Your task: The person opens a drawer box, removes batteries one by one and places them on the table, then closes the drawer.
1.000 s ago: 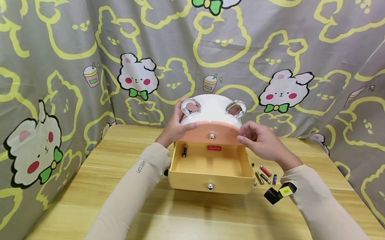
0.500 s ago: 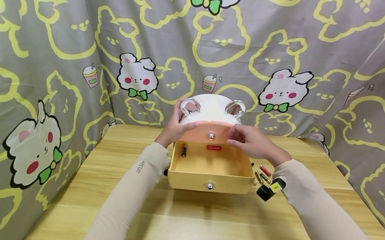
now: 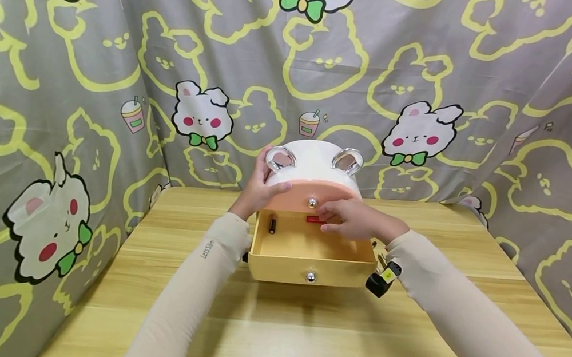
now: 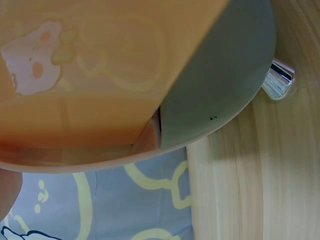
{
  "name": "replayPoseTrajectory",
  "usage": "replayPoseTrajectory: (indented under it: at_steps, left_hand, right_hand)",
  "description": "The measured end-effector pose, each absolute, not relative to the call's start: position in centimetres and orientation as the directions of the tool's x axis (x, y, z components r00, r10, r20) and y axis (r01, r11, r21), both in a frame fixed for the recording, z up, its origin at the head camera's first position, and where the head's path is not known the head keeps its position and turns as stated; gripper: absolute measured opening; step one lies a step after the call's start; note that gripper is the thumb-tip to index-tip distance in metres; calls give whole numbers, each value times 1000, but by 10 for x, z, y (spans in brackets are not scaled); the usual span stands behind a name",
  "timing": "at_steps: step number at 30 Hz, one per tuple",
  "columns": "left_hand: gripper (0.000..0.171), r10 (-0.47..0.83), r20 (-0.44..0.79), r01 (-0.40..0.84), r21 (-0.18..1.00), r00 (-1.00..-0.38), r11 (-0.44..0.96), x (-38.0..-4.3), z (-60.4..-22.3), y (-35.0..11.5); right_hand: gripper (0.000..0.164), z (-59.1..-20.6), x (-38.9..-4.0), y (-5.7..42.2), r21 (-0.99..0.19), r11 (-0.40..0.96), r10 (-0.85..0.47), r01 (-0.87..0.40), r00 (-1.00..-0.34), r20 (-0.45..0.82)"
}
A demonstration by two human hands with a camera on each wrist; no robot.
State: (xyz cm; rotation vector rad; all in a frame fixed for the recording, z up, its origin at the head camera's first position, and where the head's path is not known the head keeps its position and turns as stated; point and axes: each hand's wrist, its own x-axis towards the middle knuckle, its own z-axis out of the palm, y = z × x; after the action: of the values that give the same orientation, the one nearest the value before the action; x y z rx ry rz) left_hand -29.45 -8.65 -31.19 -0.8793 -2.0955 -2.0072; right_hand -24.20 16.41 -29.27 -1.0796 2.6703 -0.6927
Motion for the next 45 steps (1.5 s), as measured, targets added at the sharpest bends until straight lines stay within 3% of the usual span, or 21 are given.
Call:
replayPoseTrajectory:
  at_steps: [6, 13, 25, 40, 45]
  left_hand:
    - [98, 323, 470, 484, 874, -821, -41, -298, -317, -87]
    - [97, 320, 467, 477, 877, -824, -52, -298, -316, -87]
    - [96, 321, 464, 470, 880, -826, -62, -294, -310, -88]
    - [97, 318, 441, 452, 891, -839, -44, -293, -313, -88]
    - [100, 311, 452, 457, 887, -836, -59, -307, -325, -89]
  right_hand:
    - [40, -297, -240, 154, -346, 671, -717, -656, -692, -80]
    - [56, -308, -242, 144, -268, 761, -647, -591, -722, -243]
    - [76, -319, -249, 140, -184, 790, -613, -585, -743, -269]
    - [68, -318, -248, 136, -93, 776, -623, -624, -734, -268]
    - [70, -319, -249, 137, -74, 766, -632, -639, -725, -274]
